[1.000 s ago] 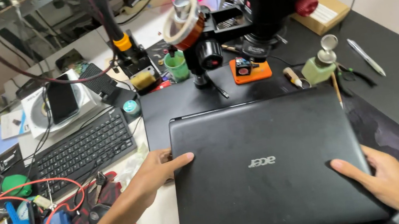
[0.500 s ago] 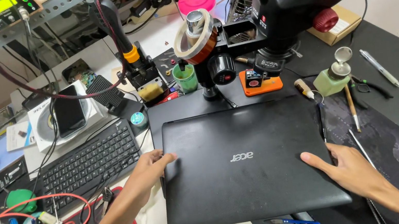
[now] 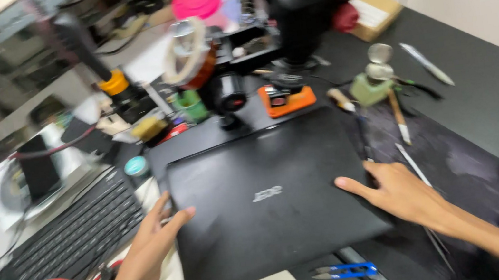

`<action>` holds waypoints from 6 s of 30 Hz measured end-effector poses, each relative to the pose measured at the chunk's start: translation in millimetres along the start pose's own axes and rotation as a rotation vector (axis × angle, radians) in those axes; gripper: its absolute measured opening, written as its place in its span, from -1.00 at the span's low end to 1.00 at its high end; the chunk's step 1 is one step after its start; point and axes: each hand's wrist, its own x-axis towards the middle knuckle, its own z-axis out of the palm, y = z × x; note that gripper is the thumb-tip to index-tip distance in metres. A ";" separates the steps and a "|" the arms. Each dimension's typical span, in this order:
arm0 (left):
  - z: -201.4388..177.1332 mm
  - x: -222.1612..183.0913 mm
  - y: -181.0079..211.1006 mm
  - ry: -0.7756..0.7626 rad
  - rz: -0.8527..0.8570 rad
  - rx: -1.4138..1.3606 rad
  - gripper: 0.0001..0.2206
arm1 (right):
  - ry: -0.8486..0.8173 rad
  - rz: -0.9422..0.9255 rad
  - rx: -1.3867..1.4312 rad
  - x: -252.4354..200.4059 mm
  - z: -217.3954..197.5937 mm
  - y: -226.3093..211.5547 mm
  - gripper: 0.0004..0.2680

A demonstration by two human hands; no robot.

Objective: The person unscrews the screws on the bottom cover of a black laptop using a screwdriver, repositions the laptop, and moves a red laptop aside on the workbench. They continue loosening screws around the laptop's rear panel and set the screwdriver down among other tools on the mat.

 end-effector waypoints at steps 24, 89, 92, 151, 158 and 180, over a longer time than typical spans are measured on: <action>559.0 38.9 131.2 -0.933 0.571 0.079 -0.45 | 0.699 0.574 0.006 -219.5 -127.5 397.2 -0.39; 440.4 -67.0 92.8 -1.011 0.378 0.273 -0.68 | 0.736 0.610 0.837 -388.6 -35.5 254.8 -0.71; 470.9 -32.5 120.8 -0.957 0.469 0.256 -0.71 | 0.711 0.516 0.820 -348.3 -75.5 272.0 -0.71; 477.2 -45.6 153.5 -0.832 0.452 -0.071 -0.42 | 0.913 0.481 0.773 -342.3 -83.6 274.1 -0.62; 542.7 48.9 179.9 -0.706 0.462 -0.007 -0.36 | 0.766 0.500 0.599 -254.3 -127.1 341.5 -0.55; 560.6 67.9 186.6 -0.745 0.197 0.285 -0.24 | 0.674 0.562 0.671 -217.0 -116.2 400.5 -0.23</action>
